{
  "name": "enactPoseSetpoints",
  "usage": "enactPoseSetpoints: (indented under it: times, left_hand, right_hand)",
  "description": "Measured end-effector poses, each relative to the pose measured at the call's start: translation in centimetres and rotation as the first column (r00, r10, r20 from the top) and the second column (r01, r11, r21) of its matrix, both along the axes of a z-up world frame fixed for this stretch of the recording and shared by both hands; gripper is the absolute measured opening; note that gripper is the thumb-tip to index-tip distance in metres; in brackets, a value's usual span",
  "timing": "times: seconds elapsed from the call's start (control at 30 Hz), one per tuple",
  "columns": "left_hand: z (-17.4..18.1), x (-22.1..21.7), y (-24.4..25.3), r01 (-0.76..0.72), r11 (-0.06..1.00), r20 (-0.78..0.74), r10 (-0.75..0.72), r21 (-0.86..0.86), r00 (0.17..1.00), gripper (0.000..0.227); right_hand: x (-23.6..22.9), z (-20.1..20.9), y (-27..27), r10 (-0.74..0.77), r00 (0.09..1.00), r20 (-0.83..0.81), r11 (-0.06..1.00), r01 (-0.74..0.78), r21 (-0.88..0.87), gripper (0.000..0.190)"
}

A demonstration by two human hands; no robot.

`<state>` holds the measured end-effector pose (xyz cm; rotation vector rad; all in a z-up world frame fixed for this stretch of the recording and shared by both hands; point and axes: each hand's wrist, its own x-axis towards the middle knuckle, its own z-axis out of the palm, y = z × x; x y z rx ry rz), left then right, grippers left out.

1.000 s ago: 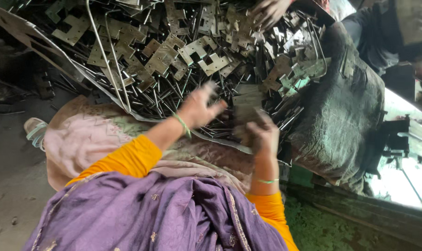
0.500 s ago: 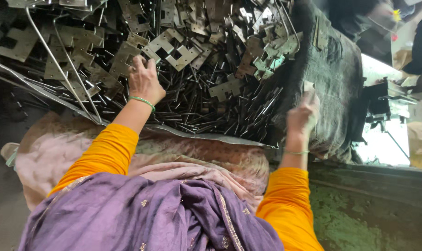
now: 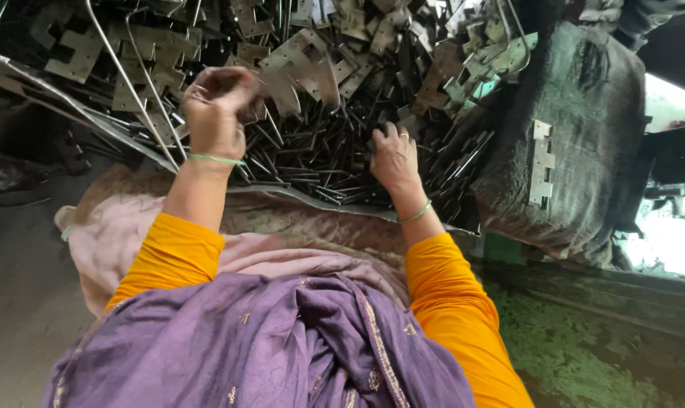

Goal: The person sits on the floor and sorts small metal hardware pieces from a large pile, picking them up by hand and placing them into a wire basket. The person handles the parts one at a time, occasionally adjusting the pile to access more items.

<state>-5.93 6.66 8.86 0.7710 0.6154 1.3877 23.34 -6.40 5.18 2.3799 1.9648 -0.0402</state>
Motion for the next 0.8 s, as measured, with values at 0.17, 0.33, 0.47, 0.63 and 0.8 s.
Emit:
enactPoseSetpoints:
  times: [0.17,0.33,0.47,0.63,0.8]
  left_hand:
    - [-0.3,-1.7,-2.5,0.579,0.813,0.568,-0.449,-0.062,0.69,0.044]
    - [-1.4,0.3,-2.0,0.473,0.88,0.127,-0.467,-0.026,0.875,0.051]
    - [-4.9,4.7,-0.3,0.41,0.862,-0.873,0.071,0.297,0.482,0.013]
    - [-9.4,6.4,-1.8,0.548,0.737,-0.877,0.481,0.396,-0.014,0.01]
    - [-10.4,5.6,-1.8,0.534,0.54,-0.731,0.636,0.651,0.248,0.027]
  right_hand:
    - [1.8,-0.5,-2.4,0.168,0.982,-0.086,0.908,-0.121,0.402,0.043]
    - [4.1,2.7,-5.7,0.034,0.956,-0.292,0.686,0.19,0.703,0.028]
    - [2.9,3.0,-8.5,0.089,0.898,-0.43,0.66,0.27,0.701,0.033]
    - [3.4,1.9,-11.2,-0.104,0.781,-0.616,0.654,0.52,0.549,0.032]
    - [5.2,2.5,-13.2,0.289,0.22,-0.932,0.438,0.835,0.332,0.024]
